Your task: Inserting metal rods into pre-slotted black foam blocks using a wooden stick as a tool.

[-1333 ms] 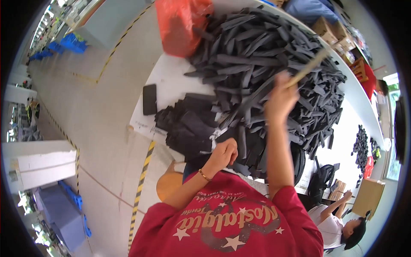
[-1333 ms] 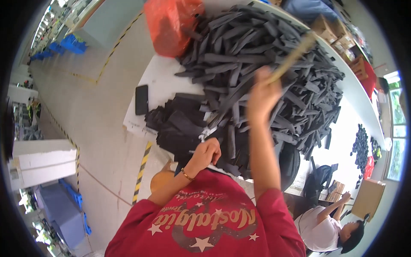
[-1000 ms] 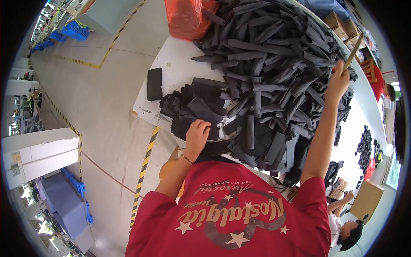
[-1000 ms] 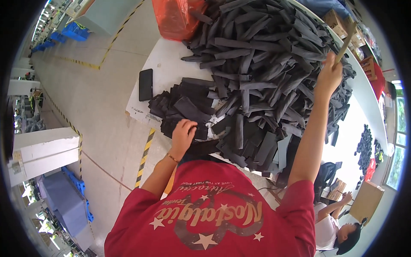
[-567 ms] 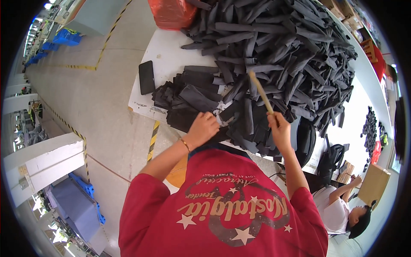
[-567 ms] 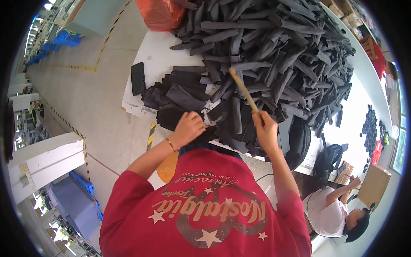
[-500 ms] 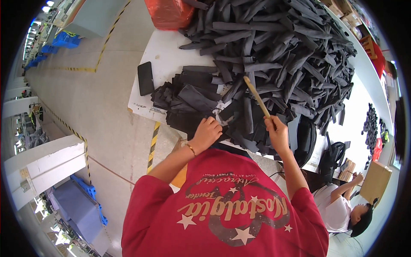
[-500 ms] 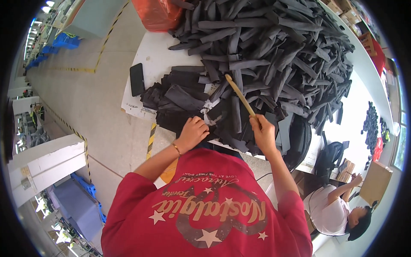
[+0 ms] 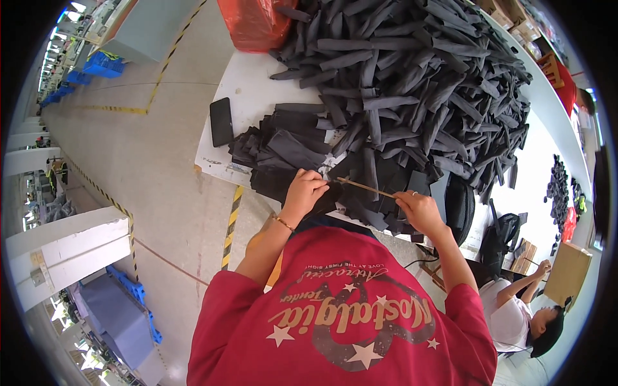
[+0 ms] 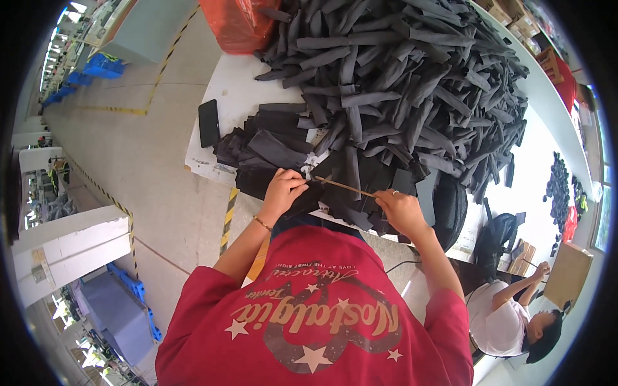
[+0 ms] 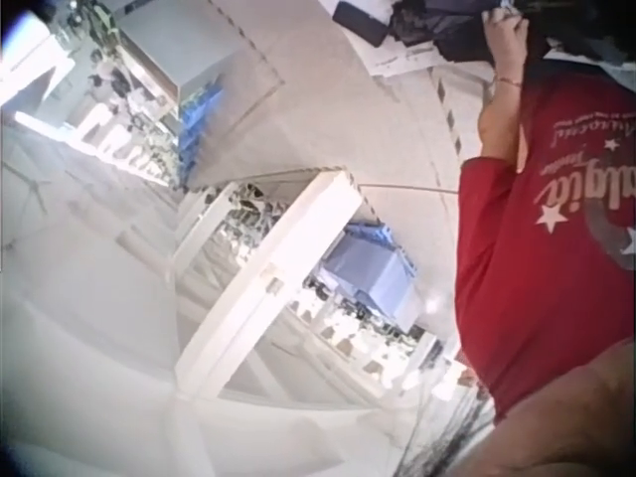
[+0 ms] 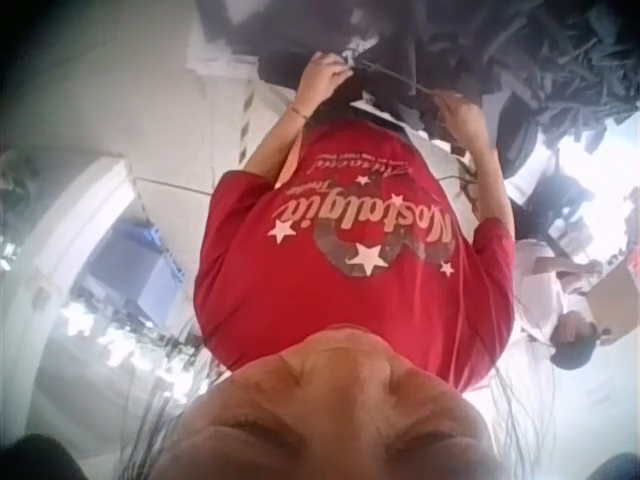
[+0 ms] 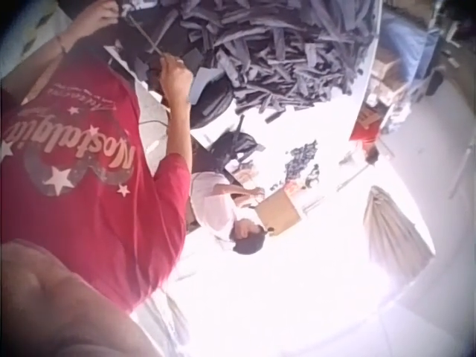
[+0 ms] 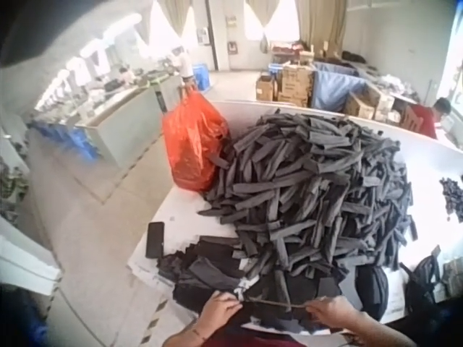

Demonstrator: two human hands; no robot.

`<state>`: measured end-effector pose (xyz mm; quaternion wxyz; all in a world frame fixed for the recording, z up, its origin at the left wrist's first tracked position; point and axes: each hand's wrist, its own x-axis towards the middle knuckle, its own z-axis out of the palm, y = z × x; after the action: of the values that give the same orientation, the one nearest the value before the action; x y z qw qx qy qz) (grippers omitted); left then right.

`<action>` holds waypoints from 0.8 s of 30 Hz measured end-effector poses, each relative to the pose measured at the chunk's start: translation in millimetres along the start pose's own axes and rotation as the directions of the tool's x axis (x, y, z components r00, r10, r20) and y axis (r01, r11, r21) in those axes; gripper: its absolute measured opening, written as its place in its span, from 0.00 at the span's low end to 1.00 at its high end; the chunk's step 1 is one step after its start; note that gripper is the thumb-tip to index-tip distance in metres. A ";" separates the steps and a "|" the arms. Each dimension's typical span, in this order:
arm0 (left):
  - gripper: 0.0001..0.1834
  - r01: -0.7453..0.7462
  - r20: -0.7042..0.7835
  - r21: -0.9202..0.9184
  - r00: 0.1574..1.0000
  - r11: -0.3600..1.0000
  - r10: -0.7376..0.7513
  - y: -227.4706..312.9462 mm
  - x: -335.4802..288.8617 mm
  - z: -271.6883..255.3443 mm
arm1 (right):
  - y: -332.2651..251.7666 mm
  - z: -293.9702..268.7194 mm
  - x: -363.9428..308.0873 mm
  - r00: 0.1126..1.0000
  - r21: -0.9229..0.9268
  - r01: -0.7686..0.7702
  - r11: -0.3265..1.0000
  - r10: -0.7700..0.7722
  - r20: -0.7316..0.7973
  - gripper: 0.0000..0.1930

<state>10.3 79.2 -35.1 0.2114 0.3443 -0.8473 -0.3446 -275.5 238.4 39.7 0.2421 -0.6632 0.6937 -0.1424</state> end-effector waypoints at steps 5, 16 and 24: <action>0.08 -0.012 -0.001 -0.018 1.000 1.000 0.012 6.4 9.4 -13.7 | 0.4 -23.4 5.3 0.997 -0.088 0.044 0.995 -0.039 0.060 0.08; 0.08 -0.143 0.066 0.097 0.988 0.985 0.137 23.1 28.7 -27.0 | -5.5 -28.0 17.1 0.994 -0.097 0.108 0.989 -0.107 0.019 0.08; 0.08 -0.102 0.056 0.007 0.993 0.995 0.101 11.6 30.0 -31.1 | -4.3 -39.5 8.1 0.997 -0.026 0.075 0.997 -0.074 0.008 0.08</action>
<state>3.6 49.8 -2.0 0.2032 0.2921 -0.8710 -0.3387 -292.6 225.1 74.0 0.2303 -0.6921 0.6695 -0.1401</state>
